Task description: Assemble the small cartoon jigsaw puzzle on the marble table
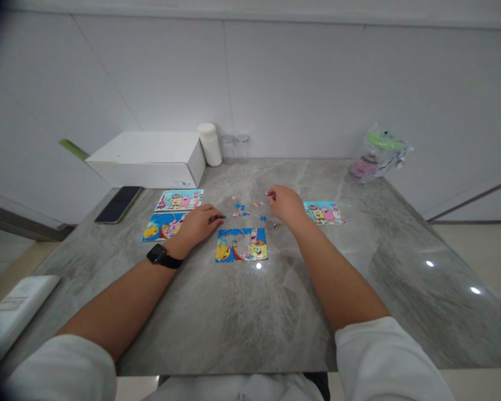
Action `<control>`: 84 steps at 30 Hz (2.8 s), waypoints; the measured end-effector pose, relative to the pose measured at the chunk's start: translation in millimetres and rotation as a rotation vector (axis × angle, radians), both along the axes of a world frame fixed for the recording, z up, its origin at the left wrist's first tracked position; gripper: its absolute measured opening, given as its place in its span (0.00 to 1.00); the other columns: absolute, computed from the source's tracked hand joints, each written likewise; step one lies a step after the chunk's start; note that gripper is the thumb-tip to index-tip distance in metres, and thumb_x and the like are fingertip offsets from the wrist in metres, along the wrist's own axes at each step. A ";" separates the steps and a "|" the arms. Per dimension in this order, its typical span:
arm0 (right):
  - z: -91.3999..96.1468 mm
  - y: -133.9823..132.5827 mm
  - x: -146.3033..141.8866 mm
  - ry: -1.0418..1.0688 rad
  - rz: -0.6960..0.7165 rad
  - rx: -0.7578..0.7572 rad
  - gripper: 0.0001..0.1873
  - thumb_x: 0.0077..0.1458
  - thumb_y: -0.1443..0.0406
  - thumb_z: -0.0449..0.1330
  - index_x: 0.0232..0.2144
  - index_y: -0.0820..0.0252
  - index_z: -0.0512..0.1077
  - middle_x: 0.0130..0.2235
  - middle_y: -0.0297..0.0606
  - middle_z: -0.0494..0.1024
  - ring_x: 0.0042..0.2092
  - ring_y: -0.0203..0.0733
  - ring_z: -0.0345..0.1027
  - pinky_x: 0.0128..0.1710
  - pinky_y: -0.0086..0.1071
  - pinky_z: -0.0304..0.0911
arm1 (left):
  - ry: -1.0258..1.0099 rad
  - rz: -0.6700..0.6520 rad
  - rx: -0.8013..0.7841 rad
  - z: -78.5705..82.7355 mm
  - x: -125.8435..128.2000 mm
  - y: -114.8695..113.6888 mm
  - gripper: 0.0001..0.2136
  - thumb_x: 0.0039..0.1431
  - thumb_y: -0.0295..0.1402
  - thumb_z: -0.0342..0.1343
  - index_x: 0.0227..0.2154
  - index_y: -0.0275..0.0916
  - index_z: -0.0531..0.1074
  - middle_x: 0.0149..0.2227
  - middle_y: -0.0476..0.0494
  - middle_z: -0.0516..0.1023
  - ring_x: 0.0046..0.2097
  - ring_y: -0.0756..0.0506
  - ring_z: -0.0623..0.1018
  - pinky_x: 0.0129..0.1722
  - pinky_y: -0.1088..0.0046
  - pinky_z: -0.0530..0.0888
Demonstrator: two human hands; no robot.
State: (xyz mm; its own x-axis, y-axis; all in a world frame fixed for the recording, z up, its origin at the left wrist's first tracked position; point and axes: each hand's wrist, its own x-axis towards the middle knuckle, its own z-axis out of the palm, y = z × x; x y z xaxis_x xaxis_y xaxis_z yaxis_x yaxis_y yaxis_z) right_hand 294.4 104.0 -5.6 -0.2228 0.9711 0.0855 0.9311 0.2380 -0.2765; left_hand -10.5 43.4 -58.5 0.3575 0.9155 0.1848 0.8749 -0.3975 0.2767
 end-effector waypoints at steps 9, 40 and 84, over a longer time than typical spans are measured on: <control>-34.0 12.9 2.7 -0.054 -0.048 -0.031 0.15 0.68 0.64 0.56 0.51 0.59 0.78 0.51 0.45 0.83 0.52 0.47 0.76 0.51 0.35 0.65 | 0.008 0.018 0.021 -1.8 3.0 5.2 0.15 0.72 0.38 0.52 0.48 0.40 0.83 0.47 0.39 0.82 0.49 0.40 0.80 0.51 0.63 0.76; -34.2 10.9 -20.6 0.395 0.145 -0.173 0.05 0.59 0.68 0.64 0.39 0.61 0.79 0.39 0.39 0.83 0.40 0.41 0.75 0.43 0.32 0.66 | -0.192 0.017 0.099 -4.2 4.0 5.6 0.13 0.70 0.34 0.52 0.50 0.40 0.79 0.49 0.39 0.81 0.47 0.41 0.79 0.52 0.61 0.75; -32.8 -20.8 -58.3 0.863 0.333 -0.514 0.18 0.56 0.50 0.65 0.29 0.59 0.74 0.27 0.32 0.75 0.30 0.35 0.66 0.33 0.30 0.62 | -0.692 0.057 -0.135 9.1 31.8 -11.2 0.14 0.67 0.44 0.55 0.33 0.39 0.77 0.32 0.47 0.78 0.35 0.46 0.74 0.35 0.70 0.70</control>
